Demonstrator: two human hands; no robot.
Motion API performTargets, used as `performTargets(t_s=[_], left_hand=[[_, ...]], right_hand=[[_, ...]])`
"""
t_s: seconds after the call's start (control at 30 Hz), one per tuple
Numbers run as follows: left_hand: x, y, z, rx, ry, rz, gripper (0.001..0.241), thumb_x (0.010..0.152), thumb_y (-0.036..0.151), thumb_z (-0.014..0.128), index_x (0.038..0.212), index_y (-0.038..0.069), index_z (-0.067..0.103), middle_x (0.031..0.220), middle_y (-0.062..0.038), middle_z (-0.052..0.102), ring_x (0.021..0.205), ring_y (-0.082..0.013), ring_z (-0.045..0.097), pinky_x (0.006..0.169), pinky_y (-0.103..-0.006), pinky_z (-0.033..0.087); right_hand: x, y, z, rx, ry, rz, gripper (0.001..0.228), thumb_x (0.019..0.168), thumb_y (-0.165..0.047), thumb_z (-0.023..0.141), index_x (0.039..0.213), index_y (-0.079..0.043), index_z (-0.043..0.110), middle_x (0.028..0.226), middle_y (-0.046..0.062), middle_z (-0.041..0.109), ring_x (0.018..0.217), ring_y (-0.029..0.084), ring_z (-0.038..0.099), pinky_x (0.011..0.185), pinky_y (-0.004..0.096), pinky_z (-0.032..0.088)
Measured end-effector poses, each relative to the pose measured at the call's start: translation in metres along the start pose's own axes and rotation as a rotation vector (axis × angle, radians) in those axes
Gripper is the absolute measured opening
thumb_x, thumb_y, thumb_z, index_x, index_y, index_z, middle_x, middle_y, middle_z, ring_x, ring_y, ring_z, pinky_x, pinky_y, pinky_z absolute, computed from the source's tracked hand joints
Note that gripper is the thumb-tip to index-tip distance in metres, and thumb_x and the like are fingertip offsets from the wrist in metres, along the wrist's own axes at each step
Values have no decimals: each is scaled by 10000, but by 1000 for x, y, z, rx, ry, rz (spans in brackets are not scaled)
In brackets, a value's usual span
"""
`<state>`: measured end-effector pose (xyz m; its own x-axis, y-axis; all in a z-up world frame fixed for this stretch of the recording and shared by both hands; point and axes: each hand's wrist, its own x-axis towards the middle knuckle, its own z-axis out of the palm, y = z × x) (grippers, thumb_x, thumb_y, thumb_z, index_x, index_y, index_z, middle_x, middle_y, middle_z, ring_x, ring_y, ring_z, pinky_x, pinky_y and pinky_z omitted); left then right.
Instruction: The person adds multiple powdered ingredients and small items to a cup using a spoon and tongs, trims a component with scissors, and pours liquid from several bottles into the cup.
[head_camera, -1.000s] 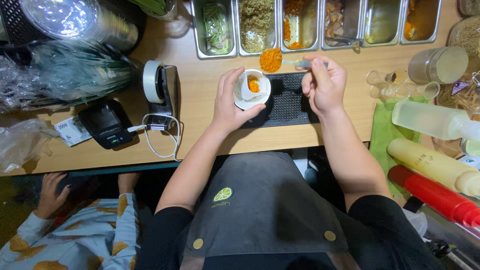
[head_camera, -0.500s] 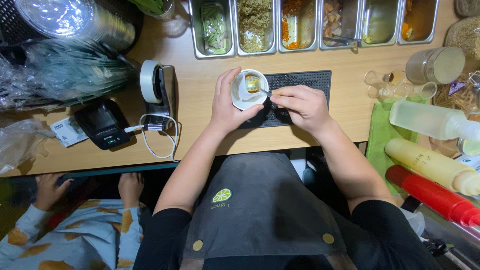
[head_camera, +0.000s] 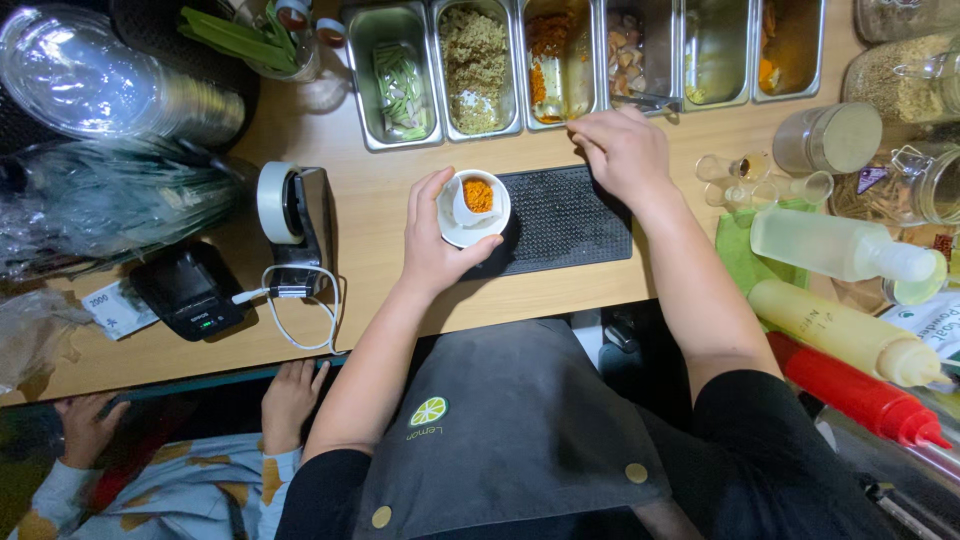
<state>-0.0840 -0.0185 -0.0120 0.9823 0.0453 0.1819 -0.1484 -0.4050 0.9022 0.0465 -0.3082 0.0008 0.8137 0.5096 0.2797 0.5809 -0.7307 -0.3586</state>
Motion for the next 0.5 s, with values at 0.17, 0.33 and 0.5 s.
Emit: performTargets(t_s=[0.17, 0.33, 0.5], left_hand=[[0, -1, 0, 6, -2, 3, 993, 689, 334, 958, 1482, 49, 432, 1416, -192, 514, 1336, -375, 540, 1146, -448, 462], [0, -2, 0, -2, -2, -10, 992, 687, 337, 961, 1476, 49, 434, 1413, -194, 514, 1334, -376, 543, 1144, -450, 466], [-1, -1, 1, -9, 3, -28, 990, 682, 338, 965, 1473, 55, 441, 1411, -190, 516, 1329, -375, 553, 1139, -449, 473]], right_hand=[[39, 34, 21, 59, -43, 71, 146, 1060, -199, 671, 1133, -187, 798, 1095, 50, 766, 950, 265, 718, 816, 388, 551], [79, 48, 40, -22, -216, 157, 178, 1022, -256, 663, 1063, -179, 818, 954, 99, 762, 850, 339, 705, 752, 454, 537], [77, 61, 45, 46, -319, 116, 174, 995, -246, 678, 999, -142, 817, 848, 107, 759, 778, 335, 708, 811, 469, 547]])
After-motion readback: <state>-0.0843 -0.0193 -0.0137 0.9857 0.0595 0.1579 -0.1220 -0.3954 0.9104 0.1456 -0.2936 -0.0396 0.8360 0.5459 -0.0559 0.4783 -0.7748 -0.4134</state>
